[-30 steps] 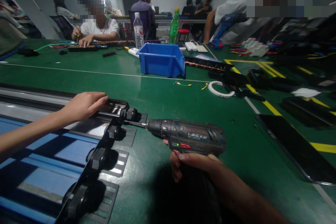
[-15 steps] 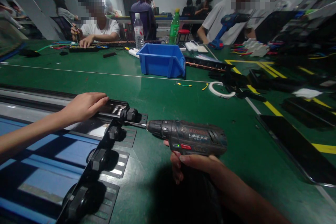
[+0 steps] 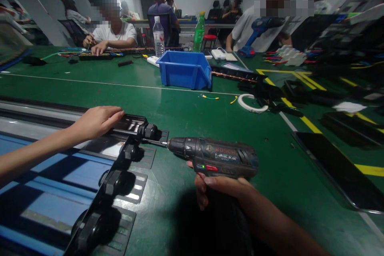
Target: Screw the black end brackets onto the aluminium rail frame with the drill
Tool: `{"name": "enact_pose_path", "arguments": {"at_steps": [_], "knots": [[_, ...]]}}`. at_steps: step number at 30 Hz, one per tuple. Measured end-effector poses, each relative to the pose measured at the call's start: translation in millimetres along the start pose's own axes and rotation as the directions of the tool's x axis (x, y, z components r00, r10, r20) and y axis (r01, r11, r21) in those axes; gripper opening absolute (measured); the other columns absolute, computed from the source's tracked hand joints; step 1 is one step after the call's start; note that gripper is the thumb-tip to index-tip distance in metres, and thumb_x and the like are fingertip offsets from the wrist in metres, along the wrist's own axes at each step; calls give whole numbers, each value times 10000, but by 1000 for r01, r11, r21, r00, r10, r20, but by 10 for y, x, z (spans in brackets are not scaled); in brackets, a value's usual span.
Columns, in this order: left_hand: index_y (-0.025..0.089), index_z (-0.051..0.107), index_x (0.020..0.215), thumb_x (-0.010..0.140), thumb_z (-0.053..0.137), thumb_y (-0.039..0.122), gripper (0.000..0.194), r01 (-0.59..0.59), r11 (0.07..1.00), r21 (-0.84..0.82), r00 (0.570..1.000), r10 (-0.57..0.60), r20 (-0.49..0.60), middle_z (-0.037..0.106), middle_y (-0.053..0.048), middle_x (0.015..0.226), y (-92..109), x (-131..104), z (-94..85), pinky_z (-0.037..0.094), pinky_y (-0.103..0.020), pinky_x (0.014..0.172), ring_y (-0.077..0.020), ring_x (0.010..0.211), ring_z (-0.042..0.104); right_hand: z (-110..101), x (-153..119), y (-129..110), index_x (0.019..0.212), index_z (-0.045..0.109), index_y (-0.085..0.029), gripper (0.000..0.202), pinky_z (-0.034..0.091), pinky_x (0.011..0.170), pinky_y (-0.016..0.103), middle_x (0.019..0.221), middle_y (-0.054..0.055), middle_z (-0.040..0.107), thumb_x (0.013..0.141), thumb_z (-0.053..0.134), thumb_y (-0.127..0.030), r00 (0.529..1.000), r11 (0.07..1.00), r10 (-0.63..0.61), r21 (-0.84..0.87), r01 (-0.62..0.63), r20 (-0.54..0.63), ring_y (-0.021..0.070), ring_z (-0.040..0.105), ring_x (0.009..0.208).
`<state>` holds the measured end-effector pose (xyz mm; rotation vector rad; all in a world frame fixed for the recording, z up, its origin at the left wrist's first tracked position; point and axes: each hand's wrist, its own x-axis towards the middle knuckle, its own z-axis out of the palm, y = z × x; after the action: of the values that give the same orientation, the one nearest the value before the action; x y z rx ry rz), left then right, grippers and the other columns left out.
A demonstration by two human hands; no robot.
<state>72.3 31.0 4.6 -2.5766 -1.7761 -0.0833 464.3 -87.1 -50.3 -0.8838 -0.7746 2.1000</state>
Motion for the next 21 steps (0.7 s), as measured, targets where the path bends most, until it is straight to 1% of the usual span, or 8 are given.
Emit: {"name": "enact_pose_path", "arguments": {"at_steps": [4, 11, 15, 21], "knots": [[207, 570, 837, 1037, 252, 519, 489, 5, 1000, -12, 1000, -5, 2, 686, -82, 854, -2, 0, -1, 343, -323, 651, -237, 778, 626, 25, 9, -24, 1237, 746, -211, 533, 457, 462, 300, 666, -5, 613, 729, 849, -336, 1000, 1000, 26, 4, -26, 1, 153, 587, 499], [203, 558, 828, 1037, 247, 514, 488, 5, 1000, -9, 1000, -5, -2, 672, -71, 841, -8, 2, 12, 327, -320, 654, -227, 764, 613, 47, 21, -40, 1195, 766, -204, 549, 519, 519, 329, 700, 16, 654, 691, 882, -385, 1000, 999, 12, -31, -11, 18, 186, 652, 565], [207, 558, 848, 1041, 240, 523, 489, 6, 1000, -9, 1000, -6, 2, 673, -68, 863, -21, 0, 20, 327, -320, 660, -231, 786, 618, 50, 2, -37, 1216, 758, -212, 567, 515, 536, 338, 714, 17, 656, 685, 889, -362, 999, 999, 39, 7, -39, 0, 189, 649, 581], [211, 529, 821, 1044, 243, 519, 476, 3, 1000, -12, 1000, -3, -1, 652, -57, 830, -14, -1, 14, 319, -321, 655, -227, 765, 603, 45, -16, -27, 1229, 750, -217, 585, 504, 539, 342, 710, 15, 644, 679, 898, -351, 998, 998, 53, 30, -53, -22, 191, 634, 578]]}}
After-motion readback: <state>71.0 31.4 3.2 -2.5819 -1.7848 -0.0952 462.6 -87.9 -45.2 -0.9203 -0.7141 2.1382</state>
